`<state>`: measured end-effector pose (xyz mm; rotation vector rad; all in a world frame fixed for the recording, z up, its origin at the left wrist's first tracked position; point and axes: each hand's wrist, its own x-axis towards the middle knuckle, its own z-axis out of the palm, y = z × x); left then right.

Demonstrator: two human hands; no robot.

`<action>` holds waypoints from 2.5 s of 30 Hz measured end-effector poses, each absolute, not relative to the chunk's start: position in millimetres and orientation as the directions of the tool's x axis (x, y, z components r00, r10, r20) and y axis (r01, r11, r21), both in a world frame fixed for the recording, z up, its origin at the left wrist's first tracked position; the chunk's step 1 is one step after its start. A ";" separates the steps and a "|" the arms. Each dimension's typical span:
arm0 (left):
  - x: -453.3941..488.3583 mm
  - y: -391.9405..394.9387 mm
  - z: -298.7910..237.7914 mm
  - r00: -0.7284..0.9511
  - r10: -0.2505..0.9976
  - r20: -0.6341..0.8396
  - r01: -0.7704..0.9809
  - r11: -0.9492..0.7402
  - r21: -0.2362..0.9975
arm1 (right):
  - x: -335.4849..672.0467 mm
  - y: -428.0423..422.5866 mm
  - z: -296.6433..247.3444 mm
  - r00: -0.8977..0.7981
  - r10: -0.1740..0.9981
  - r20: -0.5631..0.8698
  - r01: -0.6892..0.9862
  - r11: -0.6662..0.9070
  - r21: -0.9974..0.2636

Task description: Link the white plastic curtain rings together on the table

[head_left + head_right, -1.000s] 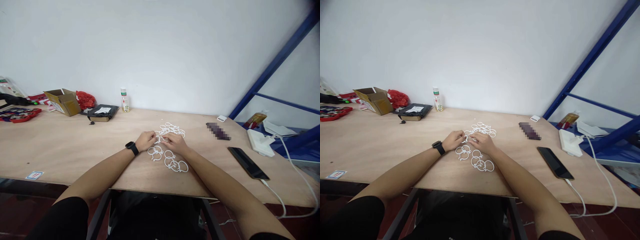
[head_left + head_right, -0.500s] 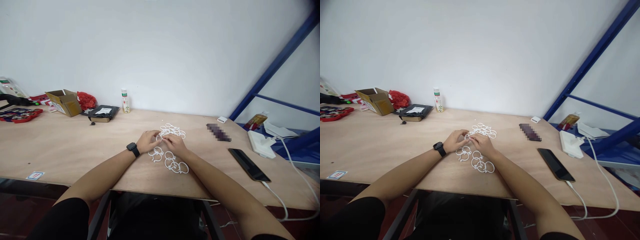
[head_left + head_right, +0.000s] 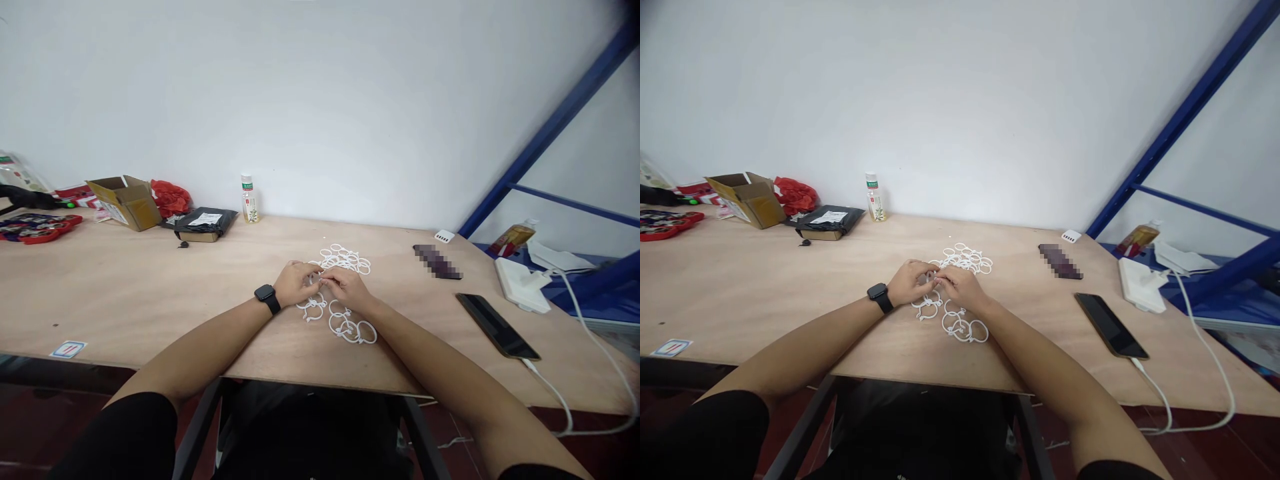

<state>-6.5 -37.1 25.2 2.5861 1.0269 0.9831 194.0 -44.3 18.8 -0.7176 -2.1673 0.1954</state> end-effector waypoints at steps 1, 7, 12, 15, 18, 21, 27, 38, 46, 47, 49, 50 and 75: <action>-6.4 -37.1 25.2 0.541 0.670 0.508 0.541 -0.740 0.400 | 193.9 -44.6 19.4 -0.502 0.557 0.661 0.425 0.825 -0.372; -7.3 -36.4 25.3 0.566 0.661 0.493 0.520 -0.750 0.408 | 192.8 -45.0 19.9 -0.530 0.566 0.632 0.444 0.820 -0.361; -8.6 -32.4 20.9 0.527 0.630 0.571 0.481 -0.775 0.410 | 192.6 -43.4 17.4 -0.471 0.558 0.683 0.465 0.815 -0.346; -10.6 -28.9 18.7 0.485 0.634 0.602 0.491 -0.767 0.413 | 197.1 -38.5 16.4 -0.379 0.577 0.723 0.509 0.783 -0.358; -13.6 -25.7 19.1 0.507 0.616 0.603 0.473 -0.784 0.402 | 206.4 -29.8 15.2 -0.253 0.621 0.742 0.580 0.711 -0.397; -15.3 -24.8 20.4 0.623 0.549 0.557 0.411 -0.836 0.364 | 215.7 -21.1 13.5 -0.189 0.692 0.696 0.646 0.622 -0.443; -11.2 -28.7 17.4 0.776 0.495 0.391 0.373 -0.859 0.350 | 214.7 -21.4 13.8 -0.223 0.727 0.650 0.646 0.609 -0.459; -9.5 -30.4 18.5 0.778 0.501 0.379 0.376 -0.854 0.359 | 207.2 -27.8 12.8 -0.349 0.665 0.660 0.576 0.708 -0.409; -9.4 -29.1 17.7 0.786 0.493 0.374 0.367 -0.858 0.361 | 205.8 -32.3 19.0 -0.439 0.650 0.620 0.567 0.736 -0.370; -9.5 -29.3 18.1 0.782 0.493 0.381 0.362 -0.857 0.366 | 205.6 -32.4 19.3 -0.442 0.649 0.619 0.568 0.737 -0.367; -9.9 -30.3 19.4 0.779 0.489 0.392 0.348 -0.858 0.378 | 205.7 -32.3 19.3 -0.446 0.647 0.618 0.566 0.739 -0.365; -10.1 -30.9 19.9 0.780 0.485 0.396 0.341 -0.859 0.381 | 205.8 -32.1 19.2 -0.447 0.649 0.616 0.566 0.738 -0.367; -8.7 -29.9 20.9 0.473 0.527 0.706 0.364 -0.847 0.388 | 201.8 -41.2 21.9 -0.513 0.572 0.640 0.500 0.805 -0.318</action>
